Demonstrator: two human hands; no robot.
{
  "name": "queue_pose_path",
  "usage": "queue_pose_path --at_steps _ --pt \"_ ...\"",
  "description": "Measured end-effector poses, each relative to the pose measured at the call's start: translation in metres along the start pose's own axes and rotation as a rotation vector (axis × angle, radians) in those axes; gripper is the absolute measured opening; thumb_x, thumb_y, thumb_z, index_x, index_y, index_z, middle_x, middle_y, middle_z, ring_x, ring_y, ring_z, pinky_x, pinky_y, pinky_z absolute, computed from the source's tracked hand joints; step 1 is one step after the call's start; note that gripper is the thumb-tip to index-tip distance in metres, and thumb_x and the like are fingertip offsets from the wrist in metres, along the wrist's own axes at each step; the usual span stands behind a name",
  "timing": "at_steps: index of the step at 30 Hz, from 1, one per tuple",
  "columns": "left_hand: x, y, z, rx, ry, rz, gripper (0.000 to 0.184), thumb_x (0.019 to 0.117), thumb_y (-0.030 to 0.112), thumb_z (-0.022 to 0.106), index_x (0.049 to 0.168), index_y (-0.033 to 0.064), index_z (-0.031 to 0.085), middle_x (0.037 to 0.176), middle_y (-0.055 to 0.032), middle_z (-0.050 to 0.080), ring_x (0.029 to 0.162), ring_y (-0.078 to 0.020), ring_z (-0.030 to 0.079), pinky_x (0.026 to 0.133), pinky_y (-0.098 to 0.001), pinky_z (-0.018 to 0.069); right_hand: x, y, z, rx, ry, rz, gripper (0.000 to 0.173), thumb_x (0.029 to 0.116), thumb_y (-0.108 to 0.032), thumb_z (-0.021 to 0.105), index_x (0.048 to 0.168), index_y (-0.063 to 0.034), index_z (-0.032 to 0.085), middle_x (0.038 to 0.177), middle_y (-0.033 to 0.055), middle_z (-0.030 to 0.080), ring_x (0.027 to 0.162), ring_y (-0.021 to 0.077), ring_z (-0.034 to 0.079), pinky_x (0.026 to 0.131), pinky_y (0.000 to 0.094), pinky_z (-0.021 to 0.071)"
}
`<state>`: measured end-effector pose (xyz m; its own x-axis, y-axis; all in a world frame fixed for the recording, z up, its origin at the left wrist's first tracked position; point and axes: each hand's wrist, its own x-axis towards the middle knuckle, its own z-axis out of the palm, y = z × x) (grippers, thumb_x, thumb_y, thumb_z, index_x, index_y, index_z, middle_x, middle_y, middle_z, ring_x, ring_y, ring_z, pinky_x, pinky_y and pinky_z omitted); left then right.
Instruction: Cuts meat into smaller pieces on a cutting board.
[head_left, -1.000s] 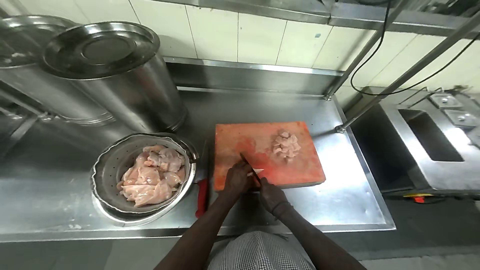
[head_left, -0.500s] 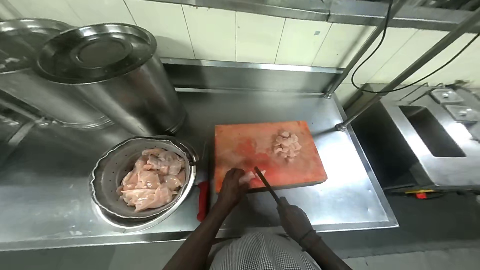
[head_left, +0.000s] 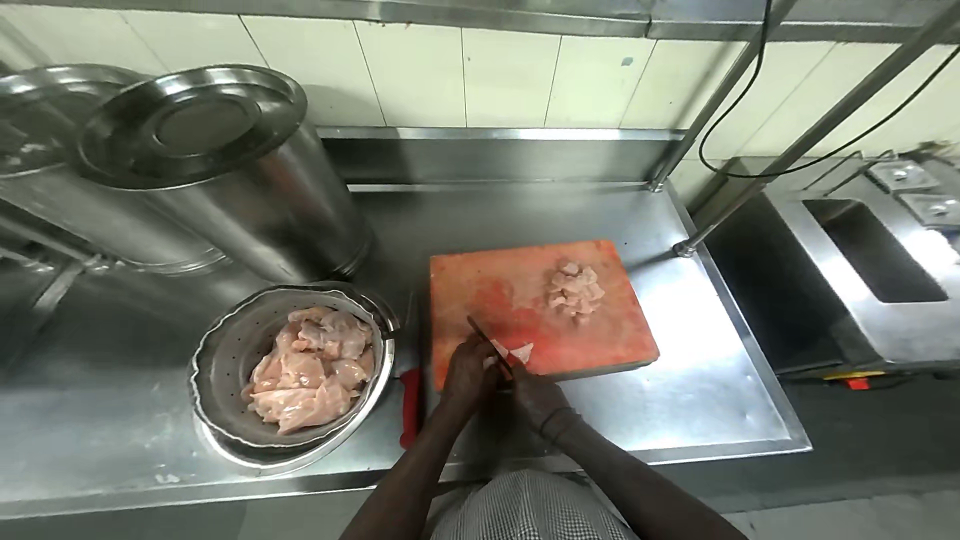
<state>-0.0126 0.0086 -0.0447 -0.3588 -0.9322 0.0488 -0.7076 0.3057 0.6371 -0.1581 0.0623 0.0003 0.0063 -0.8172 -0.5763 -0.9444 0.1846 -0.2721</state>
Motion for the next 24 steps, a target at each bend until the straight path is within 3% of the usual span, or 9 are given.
queue_pose_path --at_steps 5,8,12,13,17,24 --pt "-0.007 0.005 0.011 -0.013 0.125 -0.033 0.015 0.0912 0.011 0.073 0.104 0.0039 0.075 0.108 -0.0166 0.072 0.107 -0.0345 0.068 0.098 -0.0521 0.0541 -0.026 0.039 0.024 0.047 -0.07 0.044 0.04 0.1109 -0.029 0.037 0.145 -0.0091 0.044 0.112 0.0211 0.069 0.106 0.04 0.069 0.09 0.0556 0.0543" --pt "-0.009 0.0 0.009 -0.036 0.134 -0.017 0.02 0.0897 0.011 0.076 0.107 0.0009 0.074 0.109 -0.0199 0.07 0.107 -0.0369 0.067 0.096 -0.0516 0.0546 -0.051 0.065 0.036 0.032 -0.134 0.1 0.041 0.1102 -0.028 0.038 0.146 -0.0082 0.042 0.114 0.0228 0.068 0.109 0.041 0.068 0.091 0.0559 0.054" --pt "-0.02 -0.007 -0.002 -0.159 0.067 -0.055 0.06 0.0836 0.015 0.084 0.136 0.0019 0.06 0.135 -0.0218 0.06 0.123 -0.0366 0.06 0.104 -0.0513 0.0517 -0.06 0.074 0.022 0.028 -0.122 0.085 0.039 0.1106 -0.03 0.036 0.142 -0.0091 0.047 0.11 0.0221 0.069 0.106 0.0414 0.068 0.09 0.0571 0.0537" --pt "-0.025 -0.006 -0.005 -0.164 0.061 -0.092 0.062 0.0834 0.015 0.085 0.138 0.0032 0.058 0.137 -0.0211 0.058 0.123 -0.0358 0.06 0.103 -0.0515 0.0527 -0.061 0.073 0.018 0.053 -0.094 0.077 0.039 0.1108 -0.031 0.037 0.14 -0.0088 0.049 0.108 0.0216 0.069 0.104 0.041 0.069 0.089 0.0569 0.0539" --pt "-0.033 -0.01 -0.005 -0.097 0.123 -0.074 0.033 0.0855 0.01 0.081 0.115 0.0005 0.068 0.119 -0.0191 0.065 0.109 -0.0334 0.065 0.094 -0.0503 0.0561 -0.057 0.052 0.0 0.07 -0.076 0.048 0.036 0.1116 -0.032 0.037 0.136 -0.0095 0.05 0.103 0.0198 0.069 0.1 0.0389 0.07 0.087 0.0542 0.0547" --pt "-0.027 -0.009 -0.006 -0.044 0.083 -0.02 0.025 0.0881 0.009 0.077 0.112 0.004 0.071 0.108 -0.015 0.066 0.096 -0.0291 0.066 0.085 -0.0451 0.0578 -0.054 0.032 -0.007 -0.004 -0.14 0.033 0.035 0.1115 -0.031 0.036 0.137 -0.0113 0.05 0.105 0.019 0.069 0.103 0.0383 0.069 0.088 0.0544 0.054"
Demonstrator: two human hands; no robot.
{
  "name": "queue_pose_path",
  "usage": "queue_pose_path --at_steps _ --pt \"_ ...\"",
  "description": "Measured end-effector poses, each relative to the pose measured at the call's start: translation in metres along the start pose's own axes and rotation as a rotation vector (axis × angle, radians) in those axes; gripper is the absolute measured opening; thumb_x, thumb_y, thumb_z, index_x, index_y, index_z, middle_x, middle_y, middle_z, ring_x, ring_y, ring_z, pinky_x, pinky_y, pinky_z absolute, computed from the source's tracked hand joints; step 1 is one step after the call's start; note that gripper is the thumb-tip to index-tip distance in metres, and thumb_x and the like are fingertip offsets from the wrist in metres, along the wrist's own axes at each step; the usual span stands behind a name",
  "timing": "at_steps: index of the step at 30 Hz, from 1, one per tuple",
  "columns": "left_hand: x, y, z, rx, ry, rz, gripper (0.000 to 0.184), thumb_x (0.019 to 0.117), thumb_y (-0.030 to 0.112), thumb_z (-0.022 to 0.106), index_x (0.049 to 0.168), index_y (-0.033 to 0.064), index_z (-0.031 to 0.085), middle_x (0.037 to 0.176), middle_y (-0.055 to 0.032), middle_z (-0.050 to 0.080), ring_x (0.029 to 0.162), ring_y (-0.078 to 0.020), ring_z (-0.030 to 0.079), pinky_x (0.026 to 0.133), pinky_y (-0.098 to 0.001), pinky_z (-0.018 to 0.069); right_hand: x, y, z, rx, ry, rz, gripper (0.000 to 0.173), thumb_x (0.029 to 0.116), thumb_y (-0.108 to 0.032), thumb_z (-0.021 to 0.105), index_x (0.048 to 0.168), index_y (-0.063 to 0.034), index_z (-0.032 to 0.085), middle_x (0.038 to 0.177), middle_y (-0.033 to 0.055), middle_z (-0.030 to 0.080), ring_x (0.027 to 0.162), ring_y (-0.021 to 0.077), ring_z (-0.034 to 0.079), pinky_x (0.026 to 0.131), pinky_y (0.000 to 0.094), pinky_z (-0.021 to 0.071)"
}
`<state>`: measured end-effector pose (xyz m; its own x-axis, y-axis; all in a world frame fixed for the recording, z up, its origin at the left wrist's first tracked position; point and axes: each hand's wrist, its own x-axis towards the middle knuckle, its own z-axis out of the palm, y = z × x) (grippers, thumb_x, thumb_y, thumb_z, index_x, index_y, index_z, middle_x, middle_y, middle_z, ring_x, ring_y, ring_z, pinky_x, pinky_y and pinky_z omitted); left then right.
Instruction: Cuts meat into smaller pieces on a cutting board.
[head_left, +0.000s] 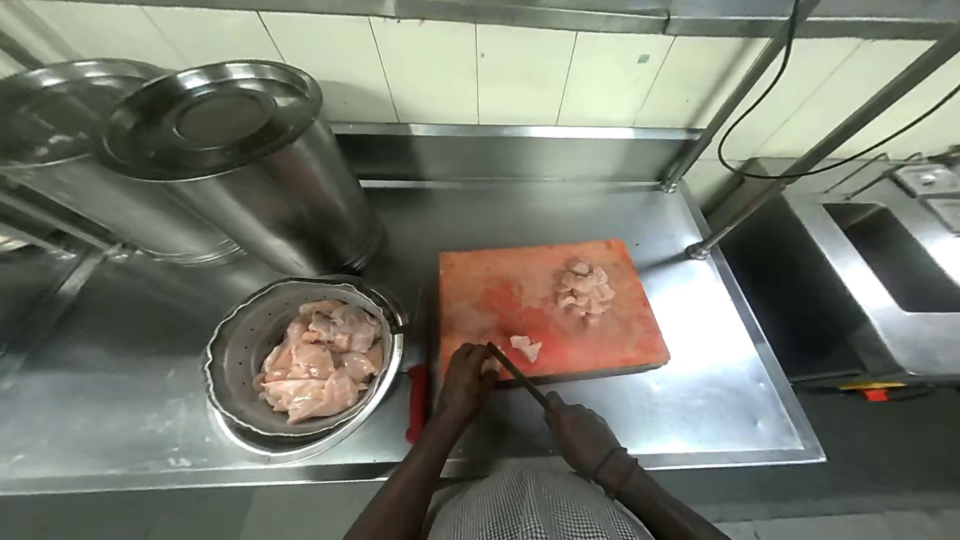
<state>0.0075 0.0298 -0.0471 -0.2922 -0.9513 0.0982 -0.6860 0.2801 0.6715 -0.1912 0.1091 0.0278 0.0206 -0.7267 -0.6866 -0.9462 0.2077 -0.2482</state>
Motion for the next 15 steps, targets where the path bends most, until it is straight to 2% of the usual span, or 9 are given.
queue_pose_path --at_steps 5,8,12,15 --pt "0.004 0.0 -0.001 -0.005 -0.017 0.006 0.025 0.0879 0.009 0.077 0.112 0.0032 0.072 0.107 -0.016 0.067 0.101 -0.0314 0.066 0.09 -0.0475 0.0562 0.01 -0.01 0.002 -0.027 0.006 -0.003 0.036 0.1111 -0.03 0.037 0.14 -0.0111 0.047 0.108 0.0193 0.069 0.104 0.039 0.069 0.088 0.0545 0.0547" --pt "0.007 -0.003 -0.002 0.006 -0.056 -0.01 0.022 0.0891 0.014 0.078 0.109 0.0048 0.073 0.111 -0.0163 0.068 0.106 -0.0321 0.066 0.094 -0.0497 0.0557 0.036 -0.025 0.008 -0.037 0.091 -0.053 0.036 0.1094 -0.025 0.041 0.14 -0.008 0.049 0.112 0.0201 0.069 0.104 0.0396 0.07 0.086 0.0554 0.0555" --pt "0.007 -0.001 -0.004 0.015 -0.05 -0.032 0.02 0.0914 0.017 0.076 0.107 0.0055 0.074 0.108 -0.0151 0.068 0.103 -0.0303 0.067 0.093 -0.0475 0.0567 0.056 -0.035 0.011 -0.042 0.136 -0.088 0.032 0.1085 -0.023 0.041 0.136 -0.0087 0.049 0.109 0.0191 0.07 0.103 0.0382 0.071 0.084 0.0546 0.0569" --pt "0.004 0.002 0.0 0.02 -0.012 -0.063 0.023 0.0897 0.016 0.078 0.109 0.0047 0.074 0.109 -0.0161 0.068 0.102 -0.0315 0.067 0.091 -0.0483 0.0567 0.046 -0.017 0.018 -0.005 0.077 -0.049 0.037 0.1102 -0.028 0.039 0.141 -0.0091 0.047 0.111 0.0209 0.07 0.104 0.0401 0.07 0.086 0.0559 0.0555"
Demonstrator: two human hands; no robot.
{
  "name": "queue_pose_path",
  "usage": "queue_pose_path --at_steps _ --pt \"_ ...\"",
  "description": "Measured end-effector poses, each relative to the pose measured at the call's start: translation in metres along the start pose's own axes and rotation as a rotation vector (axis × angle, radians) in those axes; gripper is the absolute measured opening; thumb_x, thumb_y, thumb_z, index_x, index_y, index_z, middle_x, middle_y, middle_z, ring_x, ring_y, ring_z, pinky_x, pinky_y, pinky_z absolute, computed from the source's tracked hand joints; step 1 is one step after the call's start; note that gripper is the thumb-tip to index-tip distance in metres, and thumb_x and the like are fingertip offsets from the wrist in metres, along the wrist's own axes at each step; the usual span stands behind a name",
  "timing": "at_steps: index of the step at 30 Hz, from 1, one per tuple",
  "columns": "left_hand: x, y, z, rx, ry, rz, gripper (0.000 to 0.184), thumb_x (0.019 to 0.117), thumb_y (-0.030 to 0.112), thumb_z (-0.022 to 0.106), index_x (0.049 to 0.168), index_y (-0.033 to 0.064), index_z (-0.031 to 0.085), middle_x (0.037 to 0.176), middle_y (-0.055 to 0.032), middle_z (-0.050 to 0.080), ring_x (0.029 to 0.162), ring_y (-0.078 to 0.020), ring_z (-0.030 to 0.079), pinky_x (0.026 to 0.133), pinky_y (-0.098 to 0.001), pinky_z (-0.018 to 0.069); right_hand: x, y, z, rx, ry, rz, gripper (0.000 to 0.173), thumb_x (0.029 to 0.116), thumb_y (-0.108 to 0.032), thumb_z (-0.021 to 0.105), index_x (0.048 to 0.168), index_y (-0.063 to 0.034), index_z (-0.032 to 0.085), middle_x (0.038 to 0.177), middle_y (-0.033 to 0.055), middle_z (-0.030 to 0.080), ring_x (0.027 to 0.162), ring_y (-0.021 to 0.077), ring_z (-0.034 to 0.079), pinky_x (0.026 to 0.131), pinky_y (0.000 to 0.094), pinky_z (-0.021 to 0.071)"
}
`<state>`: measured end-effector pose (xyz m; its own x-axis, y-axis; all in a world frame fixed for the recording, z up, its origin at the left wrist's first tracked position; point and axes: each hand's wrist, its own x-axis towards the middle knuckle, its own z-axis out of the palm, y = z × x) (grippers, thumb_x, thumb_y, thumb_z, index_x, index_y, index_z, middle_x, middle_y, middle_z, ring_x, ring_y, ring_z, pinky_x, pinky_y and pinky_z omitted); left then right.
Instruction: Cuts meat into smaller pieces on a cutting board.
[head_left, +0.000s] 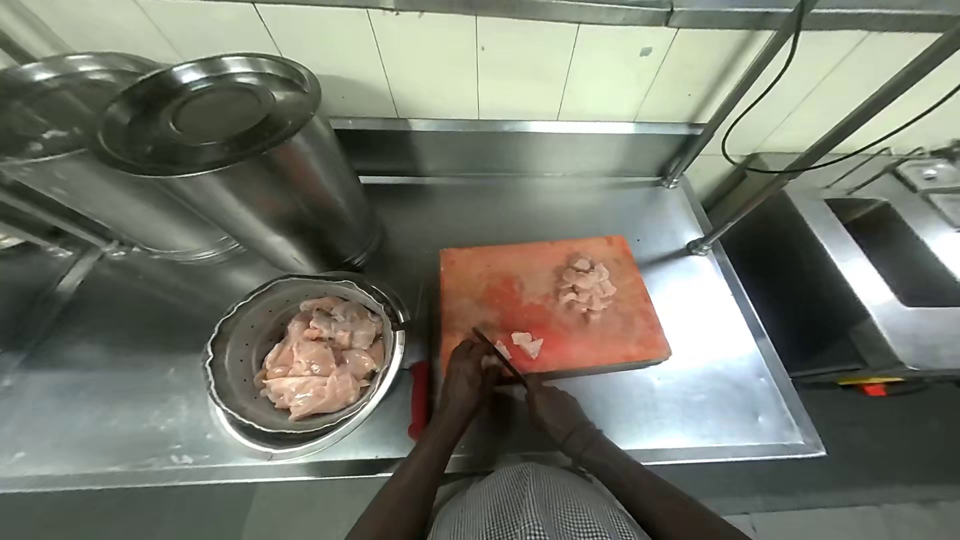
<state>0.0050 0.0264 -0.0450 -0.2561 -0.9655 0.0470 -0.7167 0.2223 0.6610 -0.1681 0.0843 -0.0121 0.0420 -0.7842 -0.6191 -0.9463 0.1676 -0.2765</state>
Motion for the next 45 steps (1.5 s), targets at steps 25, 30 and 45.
queue_pose_path --at_steps 25,30,45 --pt "-0.015 -0.015 0.004 0.023 0.117 0.062 0.011 0.0885 0.011 0.077 0.098 0.0048 0.074 0.1 -0.0131 0.069 0.097 -0.0292 0.067 0.089 -0.0461 0.0573 -0.015 -0.006 -0.01 -0.08 -0.042 -0.054 0.036 0.1105 -0.029 0.038 0.139 -0.0103 0.049 0.107 0.0192 0.07 0.102 0.0393 0.07 0.086 0.0546 0.0555" --pt "-0.011 -0.019 0.007 0.025 0.166 0.103 0.007 0.0847 0.009 0.078 0.088 0.0059 0.073 0.093 -0.0102 0.069 0.091 -0.0261 0.068 0.084 -0.0446 0.058 0.017 -0.029 -0.007 -0.043 -0.045 -0.093 0.033 0.1095 -0.023 0.039 0.138 -0.0081 0.047 0.112 0.0208 0.069 0.106 0.0399 0.07 0.087 0.0563 0.056" --pt "0.0 0.014 -0.018 -0.03 0.054 -0.209 0.022 0.0941 0.008 0.069 0.116 0.0041 0.071 0.107 -0.0171 0.066 0.092 -0.0302 0.066 0.083 -0.0491 0.0574 -0.037 0.06 -0.018 0.101 0.197 0.018 0.038 0.1102 -0.033 0.04 0.14 -0.0137 0.054 0.098 0.0168 0.071 0.095 0.0371 0.071 0.085 0.0546 0.0551"
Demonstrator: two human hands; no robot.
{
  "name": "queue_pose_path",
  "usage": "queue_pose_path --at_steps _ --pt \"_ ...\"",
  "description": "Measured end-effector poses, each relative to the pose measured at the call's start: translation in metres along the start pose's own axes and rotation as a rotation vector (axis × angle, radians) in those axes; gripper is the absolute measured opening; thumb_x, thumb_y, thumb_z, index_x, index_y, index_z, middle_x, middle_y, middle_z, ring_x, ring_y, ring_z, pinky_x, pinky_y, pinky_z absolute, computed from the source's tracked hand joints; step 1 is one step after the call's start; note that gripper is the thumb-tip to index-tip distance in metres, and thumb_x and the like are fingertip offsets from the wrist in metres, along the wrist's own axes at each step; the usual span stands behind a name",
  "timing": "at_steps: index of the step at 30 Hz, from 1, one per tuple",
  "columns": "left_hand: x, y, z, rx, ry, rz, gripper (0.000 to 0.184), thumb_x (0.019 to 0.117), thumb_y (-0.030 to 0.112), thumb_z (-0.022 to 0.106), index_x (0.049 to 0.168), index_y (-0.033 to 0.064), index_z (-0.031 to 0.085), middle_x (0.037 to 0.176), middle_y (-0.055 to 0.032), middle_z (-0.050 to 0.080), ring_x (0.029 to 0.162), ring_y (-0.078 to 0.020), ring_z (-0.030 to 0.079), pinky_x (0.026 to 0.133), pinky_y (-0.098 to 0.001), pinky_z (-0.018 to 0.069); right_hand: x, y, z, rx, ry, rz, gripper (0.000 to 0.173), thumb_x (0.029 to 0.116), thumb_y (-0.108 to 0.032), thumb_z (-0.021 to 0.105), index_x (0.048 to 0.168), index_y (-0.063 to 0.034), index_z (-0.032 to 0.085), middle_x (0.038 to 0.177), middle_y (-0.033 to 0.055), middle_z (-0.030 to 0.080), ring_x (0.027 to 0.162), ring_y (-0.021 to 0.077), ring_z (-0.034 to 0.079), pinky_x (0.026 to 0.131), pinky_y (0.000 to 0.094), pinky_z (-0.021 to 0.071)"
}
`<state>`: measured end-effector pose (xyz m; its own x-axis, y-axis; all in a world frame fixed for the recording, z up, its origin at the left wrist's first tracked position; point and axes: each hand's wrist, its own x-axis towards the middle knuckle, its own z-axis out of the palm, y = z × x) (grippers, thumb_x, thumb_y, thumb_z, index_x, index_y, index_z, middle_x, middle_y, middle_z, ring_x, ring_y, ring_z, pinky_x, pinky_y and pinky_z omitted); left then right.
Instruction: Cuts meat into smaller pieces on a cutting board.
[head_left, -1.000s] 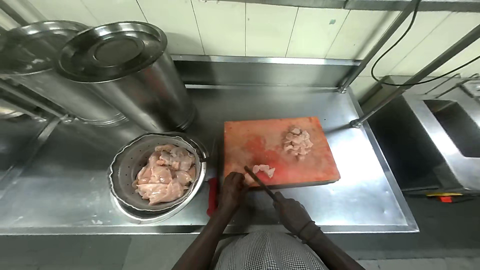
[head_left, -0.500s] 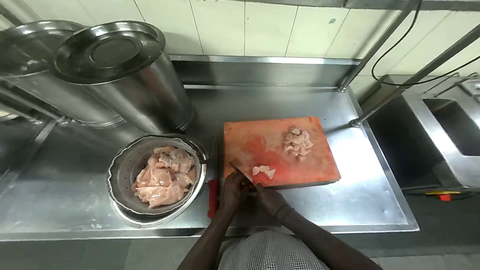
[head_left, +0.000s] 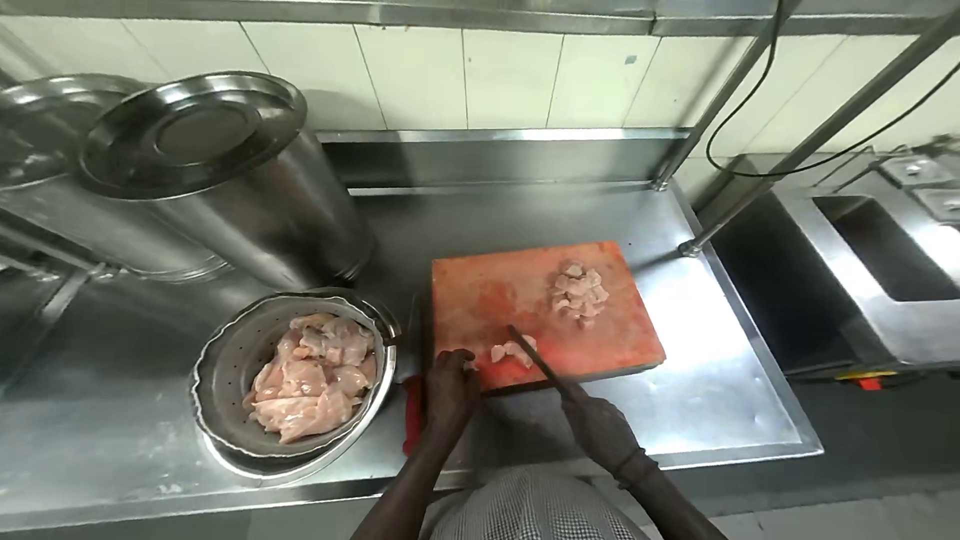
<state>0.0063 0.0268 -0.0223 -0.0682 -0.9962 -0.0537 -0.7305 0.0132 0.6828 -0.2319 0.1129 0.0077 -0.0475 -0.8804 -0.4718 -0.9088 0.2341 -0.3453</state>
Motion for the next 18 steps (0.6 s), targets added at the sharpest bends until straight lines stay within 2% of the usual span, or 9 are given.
queue_pose_path --at_steps 4,7,9,10,12,13,15,16,18 --pt "0.018 0.03 0.012 0.024 -0.18 -0.016 0.025 0.1002 0.011 0.063 0.123 0.0034 0.07 0.12 -0.0192 0.066 0.108 -0.0314 0.066 0.096 -0.0471 0.0552 -0.011 0.025 -0.002 0.224 0.128 0.019 0.03 0.1085 -0.03 0.047 0.127 -0.0099 0.059 0.08 0.0129 0.066 0.077 0.0328 0.068 0.074 0.052 0.0549" --pt "0.033 0.049 0.029 0.027 -0.222 0.054 0.032 0.1018 0.019 0.064 0.129 0.003 0.067 0.129 -0.023 0.063 0.122 -0.0378 0.061 0.104 -0.054 0.0508 -0.023 0.055 0.006 0.373 0.189 0.08 0.028 0.108 -0.029 0.047 0.122 -0.0083 0.06 0.076 0.0112 0.063 0.07 0.0294 0.064 0.07 0.0489 0.0538" --pt "0.043 0.066 0.039 0.05 -0.28 0.085 0.051 0.094 0.028 0.076 0.138 0.0074 0.063 0.136 -0.0236 0.058 0.125 -0.0401 0.058 0.103 -0.0569 0.0503 -0.031 0.078 0.016 0.512 0.232 0.16 0.031 0.1078 -0.028 0.048 0.124 -0.0053 0.06 0.078 0.0127 0.063 0.068 0.0281 0.063 0.068 0.0485 0.0543" --pt "0.048 0.075 0.045 0.095 -0.317 0.097 0.061 0.0881 0.03 0.082 0.142 0.0111 0.06 0.138 -0.0238 0.057 0.126 -0.0414 0.056 0.102 -0.0574 0.05 -0.035 0.09 0.024 0.582 0.258 0.207 0.031 0.1076 -0.028 0.048 0.125 -0.0046 0.06 0.079 0.0124 0.063 0.064 0.0261 0.063 0.064 0.0469 0.0557" --pt "0.058 0.092 0.056 0.222 -0.411 0.097 0.072 0.083 0.026 0.085 0.148 0.0187 0.055 0.145 -0.0236 0.051 0.129 -0.0435 0.053 0.103 -0.0581 0.0491 -0.042 0.11 0.042 0.769 0.305 0.301 0.031 0.1077 -0.026 0.048 0.127 -0.0033 0.057 0.078 0.011 0.06 0.057 0.0228 0.059 0.056 0.0433 0.0549" --pt "0.063 0.098 0.062 0.276 -0.448 0.105 0.07 0.0838 0.021 0.083 0.148 0.0189 0.055 0.146 -0.0232 0.05 0.13 -0.0431 0.053 0.103 -0.0575 0.0495 -0.045 0.117 0.051 0.902 0.332 0.337 0.031 0.1081 -0.024 0.048 0.128 -0.0023 0.056 0.075 0.0101 0.057 0.053 0.0216 0.057 0.052 0.0413 0.0534" --pt "0.072 0.11 0.067 0.33 -0.509 0.137 0.053 0.0875 0.012 0.074 0.139 0.0137 0.061 0.144 -0.0222 0.052 0.129 -0.0403 0.055 0.103 -0.055 0.051 -0.047 0.127 0.068 1.198 0.418 0.357 0.024 0.1084 -0.021 0.047 0.122 -0.0016 0.053 0.063 0.0066 0.051 0.044 0.0187 0.052 0.042 0.0366 0.0504" --pt "0.076 0.115 0.068 0.323 -0.531 0.16 0.044 0.0889 0.009 0.071 0.132 0.0096 0.065 0.138 -0.0217 0.057 0.126 -0.0385 0.058 0.103 -0.054 0.0507 -0.046 0.129 0.072 1.304 0.455 0.348 0.021 0.1083 -0.02 0.047 0.119 -0.0024 0.052 0.059 0.0049 0.049 0.04 0.0177 0.05 0.039 0.0355 0.0496" --pt "0.083 0.127 0.065 0.316 -0.578 0.186 0.031 0.0906 0.008 0.07 0.121 0.0043 0.07 0.126 -0.0213 0.064 0.122 -0.0367 0.06 0.104 -0.0528 0.0495 -0.046 0.129 0.075 1.351 0.483 0.337 0.022 0.1072 -0.02 0.048 0.118 -0.0021 0.054 0.056 0.0049 0.049 0.039 0.0183 0.05 0.038 0.0359 0.0488"
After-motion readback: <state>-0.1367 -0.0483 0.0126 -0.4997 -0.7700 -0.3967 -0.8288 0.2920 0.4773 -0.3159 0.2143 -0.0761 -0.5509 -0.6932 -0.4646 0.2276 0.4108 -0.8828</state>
